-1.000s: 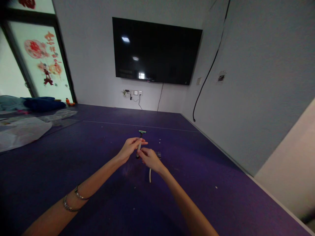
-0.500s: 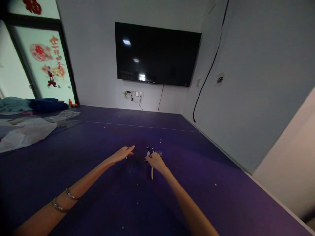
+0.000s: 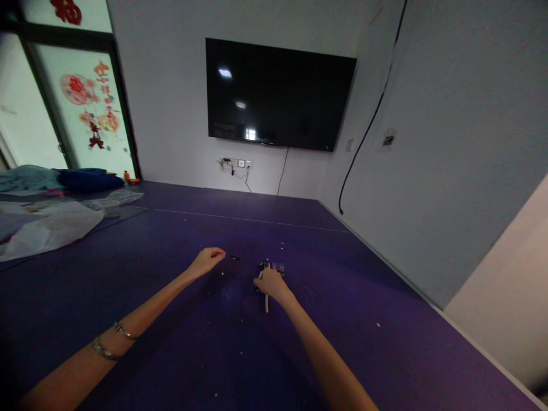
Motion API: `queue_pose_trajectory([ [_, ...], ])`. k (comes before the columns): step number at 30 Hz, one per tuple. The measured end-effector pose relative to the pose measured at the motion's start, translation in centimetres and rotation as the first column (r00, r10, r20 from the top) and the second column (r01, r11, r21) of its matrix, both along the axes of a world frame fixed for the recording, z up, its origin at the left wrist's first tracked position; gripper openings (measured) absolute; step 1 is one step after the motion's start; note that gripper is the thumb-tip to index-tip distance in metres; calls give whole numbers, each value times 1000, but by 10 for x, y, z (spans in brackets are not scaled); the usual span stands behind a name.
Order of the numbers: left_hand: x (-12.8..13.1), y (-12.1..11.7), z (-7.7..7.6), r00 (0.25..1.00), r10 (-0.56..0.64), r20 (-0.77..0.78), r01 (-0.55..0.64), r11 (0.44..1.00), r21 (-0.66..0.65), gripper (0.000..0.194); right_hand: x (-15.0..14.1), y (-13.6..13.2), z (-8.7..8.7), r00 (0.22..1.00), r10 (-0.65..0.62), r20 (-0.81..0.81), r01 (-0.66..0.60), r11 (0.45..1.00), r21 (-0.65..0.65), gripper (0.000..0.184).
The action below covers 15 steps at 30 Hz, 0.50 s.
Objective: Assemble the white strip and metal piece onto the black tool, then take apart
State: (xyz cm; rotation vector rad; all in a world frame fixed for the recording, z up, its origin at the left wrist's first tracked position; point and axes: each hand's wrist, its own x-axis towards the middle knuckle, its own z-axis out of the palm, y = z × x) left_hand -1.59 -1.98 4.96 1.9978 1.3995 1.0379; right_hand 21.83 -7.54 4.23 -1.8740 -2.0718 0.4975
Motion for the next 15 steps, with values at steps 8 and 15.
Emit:
queue_pose_trajectory([
  [8,5,14,-17,992,70,-107,-65,997,49,26,0,0,2,999,47,-22,-48,998,-37,22],
  [15,3,42,-36,920,25,-392,31,990,138,32,18,-2,20,995,62,-84,-58,997,52,31],
])
